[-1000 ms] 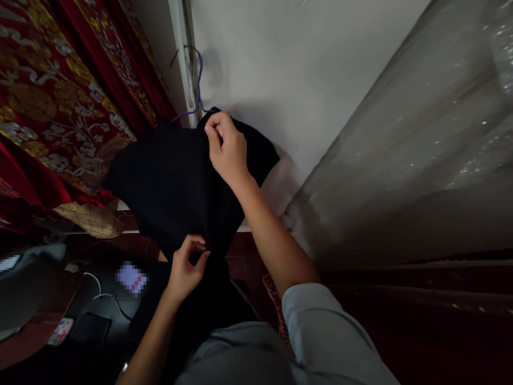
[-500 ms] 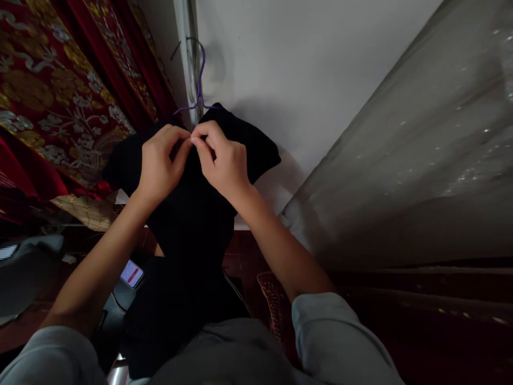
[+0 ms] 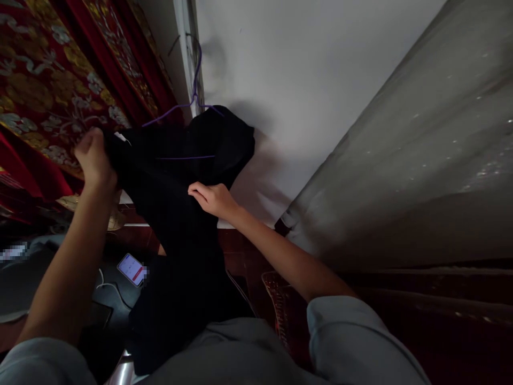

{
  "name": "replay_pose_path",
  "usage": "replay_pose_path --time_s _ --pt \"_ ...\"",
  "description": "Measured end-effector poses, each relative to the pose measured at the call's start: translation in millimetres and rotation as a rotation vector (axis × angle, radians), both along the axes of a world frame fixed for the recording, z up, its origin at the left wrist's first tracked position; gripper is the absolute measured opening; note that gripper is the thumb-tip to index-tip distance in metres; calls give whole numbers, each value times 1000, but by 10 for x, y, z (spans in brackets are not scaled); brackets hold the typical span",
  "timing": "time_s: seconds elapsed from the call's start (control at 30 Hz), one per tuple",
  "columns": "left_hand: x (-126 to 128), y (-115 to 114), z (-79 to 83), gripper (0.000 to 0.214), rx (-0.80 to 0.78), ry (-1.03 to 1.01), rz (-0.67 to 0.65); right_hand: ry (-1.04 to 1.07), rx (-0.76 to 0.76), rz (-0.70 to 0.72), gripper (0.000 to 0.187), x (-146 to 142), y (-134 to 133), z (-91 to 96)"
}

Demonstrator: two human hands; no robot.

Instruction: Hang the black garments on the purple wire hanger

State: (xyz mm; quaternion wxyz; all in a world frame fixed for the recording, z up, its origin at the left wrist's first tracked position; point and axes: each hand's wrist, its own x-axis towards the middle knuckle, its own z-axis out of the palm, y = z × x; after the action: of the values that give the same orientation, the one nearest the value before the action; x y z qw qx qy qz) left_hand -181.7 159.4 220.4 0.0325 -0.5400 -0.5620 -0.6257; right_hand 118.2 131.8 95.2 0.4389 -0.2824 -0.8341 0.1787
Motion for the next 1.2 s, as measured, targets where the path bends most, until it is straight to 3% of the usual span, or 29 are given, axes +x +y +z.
replay_pose_path --time_s 0.07,0.17,0.23,0.3,0.4,0.47,0.57,0.63,0.73,0.8,0.87,0.97,1.03,1.1,1.2 --pt "-140 -74 -286 27 -51 -49 22 9 -8 35 30 0 -51 62" --pt "-133 -319 -699 18 -234 119 -118 25 -41 24 27 23 -108 159" --pt "-89 -475 -890 21 -373 200 -247 49 -46 18 27 57 -132 201" --pt "-47 -579 -981 20 -432 209 -331 72 -43 30 25 90 -137 225" --pt "91 -660 -923 13 -365 142 -347 68 -67 50 19 96 -122 242" --pt "290 -714 -773 25 -287 -2 -404 55 -104 89 18 50 -129 258" --pt "714 -849 -457 36 -206 -145 -570 40 -202 198 48 -86 -225 318" --pt "980 -960 -256 35 -184 8 -630 52 -309 276 60 -181 -341 392" --pt "1196 -1074 -100 34 -179 276 -690 69 -496 296 36 -228 -504 552" --pt "1195 -1082 -136 42 -274 306 -797 32 -584 278 18 -158 -542 688" --pt "1112 -1052 -279 55 -453 282 -936 -14 -615 281 14 -18 -492 836" --pt "921 -1002 -587 57 -738 415 -1047 54 -436 163 17 215 -242 1016" --pt "775 -989 -755 43 -819 609 -987 176 -238 1 7 318 16 1045" --pt "615 -985 -832 27 -824 749 -833 274 -149 -128 18 359 296 970" --pt "358 -976 -773 11 -871 805 -607 237 -296 -223 23 364 630 729"
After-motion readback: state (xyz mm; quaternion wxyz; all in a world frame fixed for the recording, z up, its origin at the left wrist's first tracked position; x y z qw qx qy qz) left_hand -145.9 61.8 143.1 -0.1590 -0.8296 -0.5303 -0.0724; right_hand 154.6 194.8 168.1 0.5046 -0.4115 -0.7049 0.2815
